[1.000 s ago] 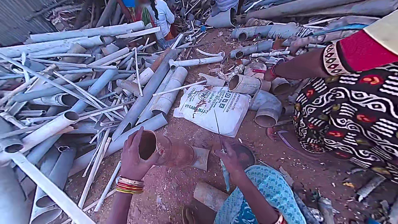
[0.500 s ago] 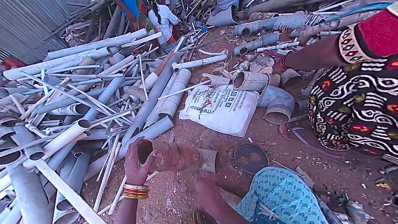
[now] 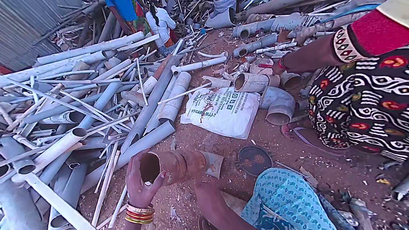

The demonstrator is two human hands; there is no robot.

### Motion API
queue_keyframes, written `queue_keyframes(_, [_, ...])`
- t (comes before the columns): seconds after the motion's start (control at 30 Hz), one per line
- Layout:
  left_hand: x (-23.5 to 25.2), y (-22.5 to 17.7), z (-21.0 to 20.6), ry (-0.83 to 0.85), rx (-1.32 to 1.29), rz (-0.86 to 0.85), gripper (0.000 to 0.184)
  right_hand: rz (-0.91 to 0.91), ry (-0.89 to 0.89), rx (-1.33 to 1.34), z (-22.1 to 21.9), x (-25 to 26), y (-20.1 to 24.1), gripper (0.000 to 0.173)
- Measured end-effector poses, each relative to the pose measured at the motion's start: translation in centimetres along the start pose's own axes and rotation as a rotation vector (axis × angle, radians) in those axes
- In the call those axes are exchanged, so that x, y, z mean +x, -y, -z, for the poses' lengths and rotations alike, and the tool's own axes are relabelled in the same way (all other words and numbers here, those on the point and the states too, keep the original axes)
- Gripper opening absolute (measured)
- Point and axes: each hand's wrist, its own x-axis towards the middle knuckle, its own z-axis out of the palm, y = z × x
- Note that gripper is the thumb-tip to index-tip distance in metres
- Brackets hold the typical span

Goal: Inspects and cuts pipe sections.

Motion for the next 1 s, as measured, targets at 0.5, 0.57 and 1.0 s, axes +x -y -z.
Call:
queue_keyframes(0.5, [-0.2, -0.9, 0.4, 0.125, -0.131, -0.272, 0.089, 0.006, -0.052, 0.017, 1.7, -0.7, -1.8, 0.053])
queue_keyframes(0.57, [-0.2, -1.0, 0.4, 0.146, -0.126, -0.292, 0.088, 0.026, -0.097, 0.006, 1.1, -0.9, -1.9, 0.047])
queue_keyframes(1.0, [0.0, 0.9, -0.1, -0.008, -0.044, 0.075, 0.094, -0.064, -0.463, 0.745, 3.5, 5.0, -12.8, 0.05])
